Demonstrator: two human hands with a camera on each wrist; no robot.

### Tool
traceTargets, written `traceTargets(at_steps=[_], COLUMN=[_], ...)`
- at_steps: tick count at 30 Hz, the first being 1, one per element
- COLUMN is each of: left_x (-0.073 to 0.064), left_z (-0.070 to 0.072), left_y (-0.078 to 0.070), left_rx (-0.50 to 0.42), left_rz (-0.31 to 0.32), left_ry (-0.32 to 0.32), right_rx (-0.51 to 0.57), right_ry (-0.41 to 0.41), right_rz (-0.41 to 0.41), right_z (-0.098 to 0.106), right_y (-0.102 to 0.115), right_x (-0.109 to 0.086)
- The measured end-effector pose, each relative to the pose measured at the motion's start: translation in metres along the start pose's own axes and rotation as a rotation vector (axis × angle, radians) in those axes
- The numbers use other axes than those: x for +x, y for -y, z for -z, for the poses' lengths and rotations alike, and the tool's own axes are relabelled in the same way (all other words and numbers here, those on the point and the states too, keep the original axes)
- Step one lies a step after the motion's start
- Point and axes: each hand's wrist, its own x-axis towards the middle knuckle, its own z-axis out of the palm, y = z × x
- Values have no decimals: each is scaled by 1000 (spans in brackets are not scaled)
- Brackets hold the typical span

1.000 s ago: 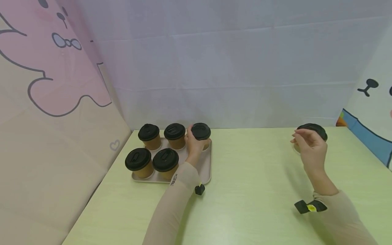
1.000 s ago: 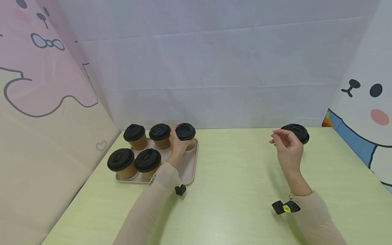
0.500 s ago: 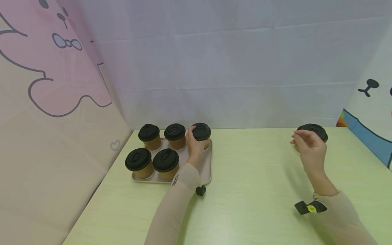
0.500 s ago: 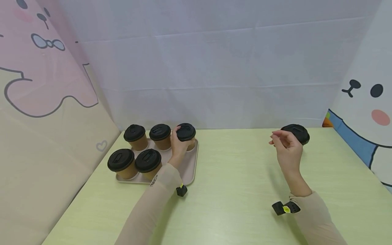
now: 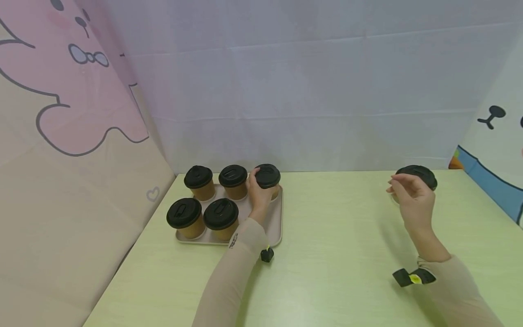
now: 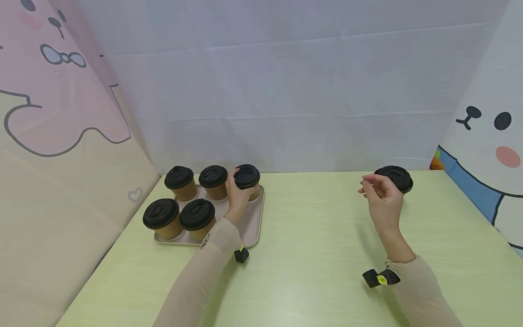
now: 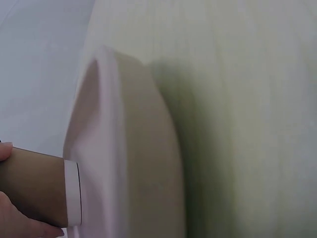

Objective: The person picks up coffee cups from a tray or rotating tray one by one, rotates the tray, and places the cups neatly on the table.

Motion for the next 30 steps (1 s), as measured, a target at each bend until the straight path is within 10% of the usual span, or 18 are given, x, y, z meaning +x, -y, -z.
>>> traceTargets(at_steps=[30], left_x=[3], left_z=[-6], left_y=[-10], left_rx=[-13], left_rz=[-50], left_ry=[-7], right_rx=[-37], right_ry=[-1], right_rz=[-37], right_z=[0], right_y=[6], right_x=[-3])
